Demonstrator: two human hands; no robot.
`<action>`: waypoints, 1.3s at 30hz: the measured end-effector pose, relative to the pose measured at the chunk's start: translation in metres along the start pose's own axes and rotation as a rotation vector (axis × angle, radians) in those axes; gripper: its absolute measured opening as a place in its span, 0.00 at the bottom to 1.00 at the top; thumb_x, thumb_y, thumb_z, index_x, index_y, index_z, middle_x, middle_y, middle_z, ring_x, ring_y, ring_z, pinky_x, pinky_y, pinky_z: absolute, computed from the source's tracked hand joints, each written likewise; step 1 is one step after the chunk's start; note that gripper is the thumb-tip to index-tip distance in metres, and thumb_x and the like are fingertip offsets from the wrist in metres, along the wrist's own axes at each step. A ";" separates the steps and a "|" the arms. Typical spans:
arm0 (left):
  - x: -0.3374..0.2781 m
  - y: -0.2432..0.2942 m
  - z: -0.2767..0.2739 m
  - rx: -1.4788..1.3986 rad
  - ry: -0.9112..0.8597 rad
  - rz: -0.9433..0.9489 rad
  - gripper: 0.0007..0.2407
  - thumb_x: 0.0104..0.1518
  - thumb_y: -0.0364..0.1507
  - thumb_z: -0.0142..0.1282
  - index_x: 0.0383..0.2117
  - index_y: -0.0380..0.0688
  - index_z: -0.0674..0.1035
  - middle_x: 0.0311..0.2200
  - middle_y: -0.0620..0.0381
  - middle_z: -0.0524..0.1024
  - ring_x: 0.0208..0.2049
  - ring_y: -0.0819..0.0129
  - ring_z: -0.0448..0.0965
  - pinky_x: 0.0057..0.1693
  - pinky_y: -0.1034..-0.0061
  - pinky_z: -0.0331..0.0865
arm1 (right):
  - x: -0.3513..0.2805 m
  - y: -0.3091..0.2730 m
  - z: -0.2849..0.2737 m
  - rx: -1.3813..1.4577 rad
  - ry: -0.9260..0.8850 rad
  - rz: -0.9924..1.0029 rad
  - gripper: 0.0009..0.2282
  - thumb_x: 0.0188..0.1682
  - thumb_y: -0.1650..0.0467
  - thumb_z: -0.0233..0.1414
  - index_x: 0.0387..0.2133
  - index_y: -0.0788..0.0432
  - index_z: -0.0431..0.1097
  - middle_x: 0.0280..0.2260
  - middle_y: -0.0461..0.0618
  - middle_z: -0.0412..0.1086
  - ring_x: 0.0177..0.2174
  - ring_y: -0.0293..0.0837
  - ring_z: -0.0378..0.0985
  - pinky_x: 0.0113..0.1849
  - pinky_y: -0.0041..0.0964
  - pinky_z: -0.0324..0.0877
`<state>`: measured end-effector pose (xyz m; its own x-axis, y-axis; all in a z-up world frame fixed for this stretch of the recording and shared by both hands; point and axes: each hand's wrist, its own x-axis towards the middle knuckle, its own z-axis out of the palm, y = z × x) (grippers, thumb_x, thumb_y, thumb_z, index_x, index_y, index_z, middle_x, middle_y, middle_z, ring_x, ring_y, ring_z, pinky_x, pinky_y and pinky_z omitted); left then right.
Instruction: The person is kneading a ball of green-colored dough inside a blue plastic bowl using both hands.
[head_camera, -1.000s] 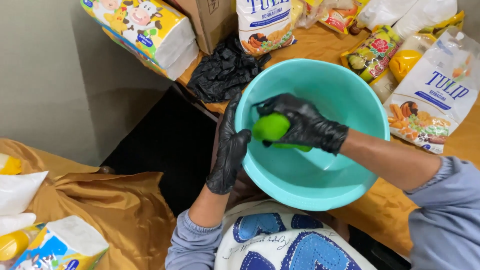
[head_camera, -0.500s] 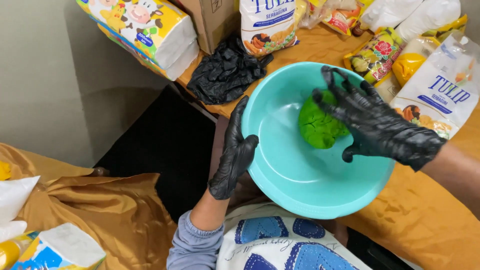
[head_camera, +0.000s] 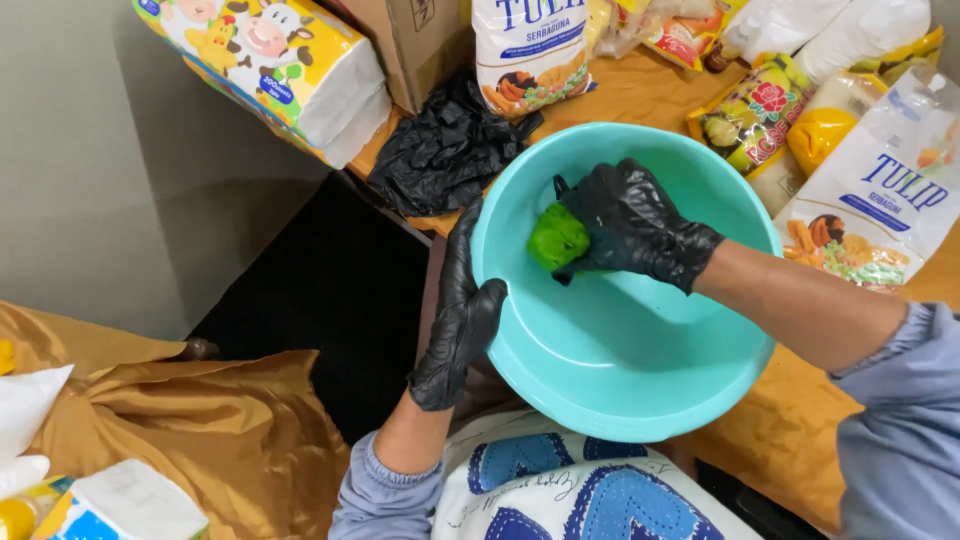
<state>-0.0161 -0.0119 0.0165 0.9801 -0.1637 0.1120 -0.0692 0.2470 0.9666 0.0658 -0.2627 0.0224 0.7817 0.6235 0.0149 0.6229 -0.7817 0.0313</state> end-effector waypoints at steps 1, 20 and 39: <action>0.000 -0.002 0.000 0.015 0.020 0.004 0.35 0.50 0.14 0.45 0.71 0.49 0.57 0.59 0.42 0.70 0.59 0.55 0.70 0.66 0.57 0.63 | 0.002 -0.002 0.000 0.051 0.060 0.047 0.47 0.22 0.36 0.60 0.50 0.56 0.71 0.38 0.57 0.69 0.39 0.63 0.72 0.43 0.59 0.68; 0.003 -0.028 -0.013 0.202 -0.011 0.215 0.33 0.51 0.29 0.48 0.70 0.48 0.58 0.71 0.47 0.54 0.73 0.49 0.52 0.75 0.51 0.51 | -0.097 0.007 -0.080 0.148 -0.213 -0.097 0.84 0.00 0.50 0.85 0.73 0.43 0.27 0.73 0.61 0.22 0.70 0.66 0.18 0.59 0.76 0.31; 0.008 0.003 -0.002 0.001 -0.016 -0.032 0.34 0.49 0.19 0.46 0.70 0.49 0.59 0.52 0.45 0.76 0.46 0.62 0.76 0.54 0.67 0.73 | 0.008 -0.017 0.008 0.439 0.037 0.134 0.37 0.24 0.42 0.69 0.44 0.51 0.76 0.41 0.46 0.78 0.47 0.52 0.79 0.51 0.47 0.70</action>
<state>-0.0080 -0.0104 0.0201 0.9787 -0.1867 0.0849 -0.0382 0.2405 0.9699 0.0618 -0.2446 0.0137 0.8596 0.5103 0.0254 0.4767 -0.7831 -0.3994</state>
